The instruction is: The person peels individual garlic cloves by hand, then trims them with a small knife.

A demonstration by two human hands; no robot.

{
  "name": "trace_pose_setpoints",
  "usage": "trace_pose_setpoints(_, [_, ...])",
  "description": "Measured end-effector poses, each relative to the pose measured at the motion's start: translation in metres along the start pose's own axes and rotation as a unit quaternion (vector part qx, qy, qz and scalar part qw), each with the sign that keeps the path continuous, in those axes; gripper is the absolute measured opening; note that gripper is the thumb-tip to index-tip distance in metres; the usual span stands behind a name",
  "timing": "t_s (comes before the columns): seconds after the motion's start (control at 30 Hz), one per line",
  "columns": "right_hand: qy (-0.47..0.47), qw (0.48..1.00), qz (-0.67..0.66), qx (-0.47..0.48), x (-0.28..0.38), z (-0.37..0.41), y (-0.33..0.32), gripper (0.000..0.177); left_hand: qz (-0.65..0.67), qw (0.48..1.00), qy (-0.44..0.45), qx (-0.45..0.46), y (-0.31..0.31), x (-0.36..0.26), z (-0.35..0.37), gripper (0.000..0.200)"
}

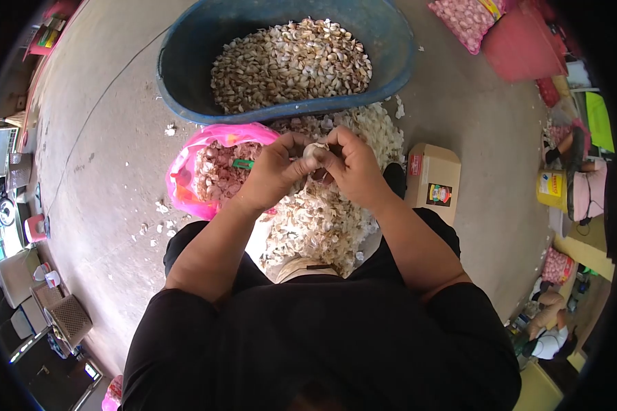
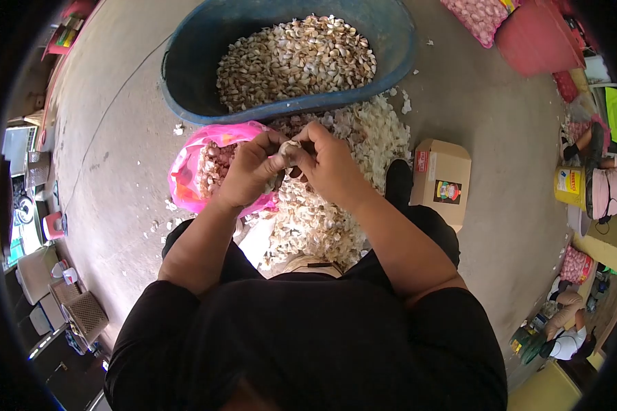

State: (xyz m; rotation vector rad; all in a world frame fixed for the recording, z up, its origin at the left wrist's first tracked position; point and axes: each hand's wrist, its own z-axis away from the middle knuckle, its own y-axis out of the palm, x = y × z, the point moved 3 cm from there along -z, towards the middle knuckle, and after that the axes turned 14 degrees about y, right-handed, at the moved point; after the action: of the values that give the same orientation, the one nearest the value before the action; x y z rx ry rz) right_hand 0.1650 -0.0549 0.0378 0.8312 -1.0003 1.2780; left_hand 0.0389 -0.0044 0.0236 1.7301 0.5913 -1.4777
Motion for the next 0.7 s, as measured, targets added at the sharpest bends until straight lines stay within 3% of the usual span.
trace_pose_setpoints(0.1, [0.045,0.998,0.033,0.014,-0.005,0.001,0.003,0.014,-0.119,0.99,-0.031,0.068,-0.006,-0.006,0.001,0.023])
trace_pose_setpoints(0.2, [-0.164,0.936,0.313,0.003,0.005,0.003,0.0,0.016,-0.222,0.963,-0.057,0.141,-0.013,-0.013,0.002,0.027])
trace_pose_setpoints(0.27, [-0.154,0.931,0.33,0.03,0.009,0.007,0.001,0.017,-0.222,0.956,-0.058,0.184,-0.015,-0.011,0.006,0.03])
trace_pose_setpoints(0.4, [-0.119,0.949,0.292,-0.01,0.001,0.008,0.004,0.017,-0.278,0.952,0.001,0.126,-0.01,-0.008,0.009,0.025])
trace_pose_setpoints(0.5, [-0.108,0.944,0.311,-0.038,0.007,0.009,0.006,0.018,-0.234,0.956,-0.076,0.157,-0.012,-0.008,0.007,0.026])
trace_pose_setpoints(0.6, [-0.115,0.949,0.292,-0.017,0.009,0.009,0.005,0.02,-0.225,0.954,-0.089,0.178,-0.012,-0.015,0.004,0.026])
trace_pose_setpoints(0.7, [-0.126,0.957,0.262,0.008,0.009,0.009,0.003,0.019,-0.106,0.977,-0.09,0.161,-0.009,-0.018,0.007,0.028])
